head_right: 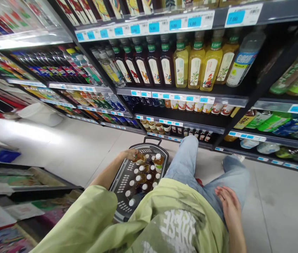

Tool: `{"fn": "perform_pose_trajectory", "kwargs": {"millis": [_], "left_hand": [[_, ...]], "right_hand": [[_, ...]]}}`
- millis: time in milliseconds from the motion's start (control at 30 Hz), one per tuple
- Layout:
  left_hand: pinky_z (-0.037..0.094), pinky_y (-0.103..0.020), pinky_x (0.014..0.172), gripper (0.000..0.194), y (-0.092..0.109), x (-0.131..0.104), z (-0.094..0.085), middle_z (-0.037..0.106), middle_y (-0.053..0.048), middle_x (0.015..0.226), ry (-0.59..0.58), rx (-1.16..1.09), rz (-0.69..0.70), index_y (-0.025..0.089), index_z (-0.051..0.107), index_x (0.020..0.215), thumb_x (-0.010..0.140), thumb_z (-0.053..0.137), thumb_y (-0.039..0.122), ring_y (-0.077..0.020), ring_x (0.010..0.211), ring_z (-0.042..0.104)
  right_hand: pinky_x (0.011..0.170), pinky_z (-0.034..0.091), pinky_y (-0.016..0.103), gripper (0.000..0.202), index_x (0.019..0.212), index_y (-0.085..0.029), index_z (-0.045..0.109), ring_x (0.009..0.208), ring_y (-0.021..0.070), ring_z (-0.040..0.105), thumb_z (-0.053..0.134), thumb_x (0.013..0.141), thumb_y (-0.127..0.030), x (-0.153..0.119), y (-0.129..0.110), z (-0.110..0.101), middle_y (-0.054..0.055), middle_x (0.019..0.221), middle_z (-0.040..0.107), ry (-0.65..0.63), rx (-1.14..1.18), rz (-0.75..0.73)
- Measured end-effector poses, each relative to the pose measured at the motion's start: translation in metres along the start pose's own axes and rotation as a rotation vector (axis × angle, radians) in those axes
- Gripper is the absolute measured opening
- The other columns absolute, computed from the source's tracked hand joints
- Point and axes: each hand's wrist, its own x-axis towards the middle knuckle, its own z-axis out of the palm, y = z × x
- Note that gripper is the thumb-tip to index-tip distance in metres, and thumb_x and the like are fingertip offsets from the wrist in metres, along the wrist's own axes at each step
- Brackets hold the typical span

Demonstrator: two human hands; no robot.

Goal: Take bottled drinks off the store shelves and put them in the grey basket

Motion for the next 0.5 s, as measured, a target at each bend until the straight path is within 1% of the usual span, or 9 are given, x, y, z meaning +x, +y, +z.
{"fn": "perform_pose_trajectory", "kwargs": {"millis": [67,133,267,400,500], "left_hand": [[0.042,-0.021,0.070,0.019,0.004,0.008,0.000,0.057,0.003,0.069,-0.019,0.002,0.004,0.021,0.049,0.072,0.069,0.068,0.024,-0.0131,0.070,0.053],[0.044,-0.022,0.071,0.021,0.009,0.017,-0.001,0.059,0.002,0.069,-0.046,0.005,0.000,0.021,0.051,0.072,0.065,0.071,0.024,-0.0143,0.071,0.054],[0.045,-0.026,0.072,0.018,0.020,0.031,0.001,0.059,0.000,0.067,-0.099,0.022,0.012,0.019,0.055,0.073,0.061,0.069,0.022,-0.0168,0.071,0.057],[0.046,-0.030,0.071,0.022,0.027,0.029,0.000,0.060,-0.001,0.069,-0.126,0.076,0.042,0.020,0.054,0.073,0.054,0.065,0.018,-0.0207,0.073,0.059],[0.047,-0.032,0.070,0.025,0.028,0.023,-0.009,0.060,-0.001,0.069,-0.125,0.125,0.081,0.021,0.051,0.070,0.048,0.062,0.017,-0.0229,0.072,0.060]], "right_hand": [[0.081,0.066,0.037,0.043,0.092,-0.024,0.075,0.081,0.0229,0.077,0.092,0.059,-0.046,-0.002,-0.002,0.002,0.005,0.088,0.081,0.026,0.004,0.002],[0.080,0.066,0.036,0.045,0.091,-0.023,0.075,0.079,0.0223,0.077,0.093,0.057,-0.046,-0.003,-0.003,0.004,0.005,0.086,0.082,0.047,0.011,0.005],[0.079,0.065,0.034,0.047,0.090,-0.022,0.074,0.078,0.0212,0.077,0.095,0.056,-0.048,-0.004,-0.005,0.009,0.005,0.085,0.082,0.044,0.025,0.005],[0.079,0.066,0.035,0.049,0.091,-0.021,0.075,0.079,0.0225,0.077,0.096,0.057,-0.050,-0.005,-0.005,0.014,0.007,0.088,0.082,0.019,0.043,0.028],[0.078,0.066,0.036,0.051,0.089,-0.020,0.075,0.078,0.0231,0.077,0.098,0.055,-0.050,-0.003,-0.005,0.019,0.007,0.087,0.082,0.005,0.091,0.028]]}}
